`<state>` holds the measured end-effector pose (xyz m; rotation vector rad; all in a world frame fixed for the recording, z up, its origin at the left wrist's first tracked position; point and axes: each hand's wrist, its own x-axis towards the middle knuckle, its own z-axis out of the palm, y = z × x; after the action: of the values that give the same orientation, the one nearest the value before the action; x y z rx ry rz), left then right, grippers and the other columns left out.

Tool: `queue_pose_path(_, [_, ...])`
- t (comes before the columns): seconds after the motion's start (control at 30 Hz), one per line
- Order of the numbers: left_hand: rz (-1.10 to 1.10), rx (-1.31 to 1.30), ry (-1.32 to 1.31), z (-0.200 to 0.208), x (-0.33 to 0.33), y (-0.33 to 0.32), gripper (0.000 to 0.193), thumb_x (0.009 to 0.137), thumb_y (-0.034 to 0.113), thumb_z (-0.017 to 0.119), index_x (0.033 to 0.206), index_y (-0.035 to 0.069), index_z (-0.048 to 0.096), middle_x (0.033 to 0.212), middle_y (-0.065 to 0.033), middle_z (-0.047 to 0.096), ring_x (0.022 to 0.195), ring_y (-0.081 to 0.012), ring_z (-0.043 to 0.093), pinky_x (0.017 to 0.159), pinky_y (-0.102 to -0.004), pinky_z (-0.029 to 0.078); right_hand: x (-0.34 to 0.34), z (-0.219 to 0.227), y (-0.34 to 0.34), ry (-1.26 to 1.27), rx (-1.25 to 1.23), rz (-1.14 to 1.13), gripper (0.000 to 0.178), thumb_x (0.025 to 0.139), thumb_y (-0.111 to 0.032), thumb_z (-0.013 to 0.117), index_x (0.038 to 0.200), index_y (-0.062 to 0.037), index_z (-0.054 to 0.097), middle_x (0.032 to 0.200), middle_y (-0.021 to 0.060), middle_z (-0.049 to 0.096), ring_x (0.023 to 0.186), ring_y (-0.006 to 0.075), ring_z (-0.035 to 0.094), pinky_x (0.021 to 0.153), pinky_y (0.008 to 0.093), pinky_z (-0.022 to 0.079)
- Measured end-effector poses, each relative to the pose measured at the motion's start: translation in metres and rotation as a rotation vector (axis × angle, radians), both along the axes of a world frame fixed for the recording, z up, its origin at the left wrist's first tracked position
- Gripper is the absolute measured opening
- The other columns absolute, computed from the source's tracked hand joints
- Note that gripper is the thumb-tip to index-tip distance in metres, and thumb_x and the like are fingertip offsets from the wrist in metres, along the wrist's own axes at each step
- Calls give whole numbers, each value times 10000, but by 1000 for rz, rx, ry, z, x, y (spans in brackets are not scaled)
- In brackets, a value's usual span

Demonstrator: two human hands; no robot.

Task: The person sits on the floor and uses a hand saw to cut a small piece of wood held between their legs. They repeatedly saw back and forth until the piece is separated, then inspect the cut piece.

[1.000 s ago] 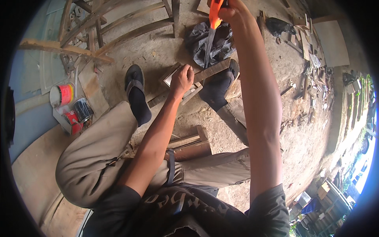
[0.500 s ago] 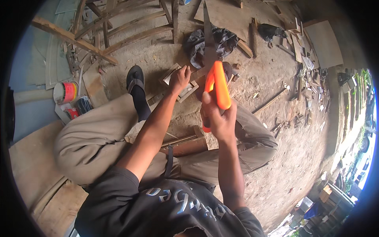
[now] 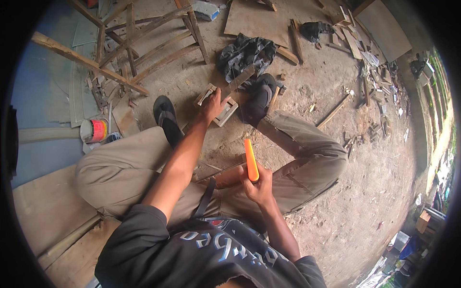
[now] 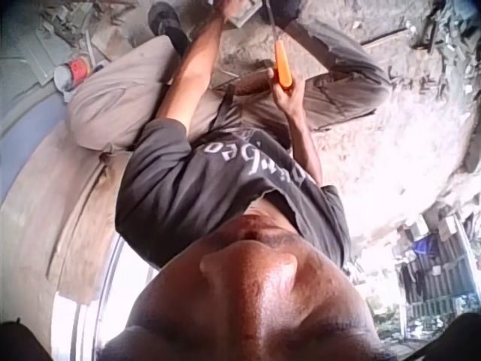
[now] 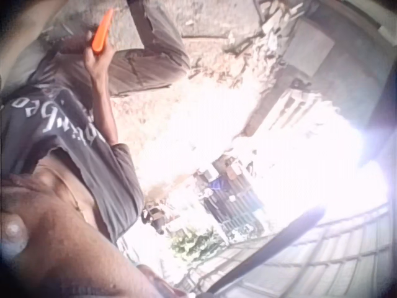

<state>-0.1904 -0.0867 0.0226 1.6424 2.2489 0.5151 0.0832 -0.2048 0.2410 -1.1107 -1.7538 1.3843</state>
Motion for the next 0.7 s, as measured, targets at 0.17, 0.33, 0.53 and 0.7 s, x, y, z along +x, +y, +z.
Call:
queue_pose_path(0.17, [122, 160, 80, 2, -24, 17, 698, 939, 544, 464, 1235, -87, 423, 971, -309, 632, 859, -431, 645, 713, -465, 536, 14, -5, -8, -58, 7, 61, 166, 828, -81, 678, 751, 5, 558, 539, 71, 508, 470, 122, 469, 472, 290, 399])
queue_pose_path(0.33, [240, 141, -22, 11, -18, 23, 619, 926, 478, 535, 1152, -94, 464, 925, -308, 636, 855, -451, 636, 731, -484, 526, 15, -3, -2, -103, 10, 86, 131, 801, -79, 684, 784, 8, 587, 586, 113, 572, 489, 186, 568, 502, 299, 443])
queue_pose_path(0.53, [351, 374, -126, -8, -11, 14, 604, 900, 407, 605, 1246, -66, 459, 951, -330, 627, 856, -478, 628, 740, -497, 524, 9, 0, 5, -158, 50, 122, 81, 805, -59, 663, 805, 1, 609, 575, 108, 561, 479, 194, 574, 488, 290, 444])
queue_pose_path(0.7, [351, 245, -193, -5, -12, 16, 663, 896, 422, 601, 1277, -95, 438, 1031, -352, 604, 927, -489, 611, 792, -491, 513, 2, -3, 4, -97, 6, 91, 76, 806, -50, 653, 805, 5, 601, 569, 99, 548, 472, 162, 545, 488, 278, 435])
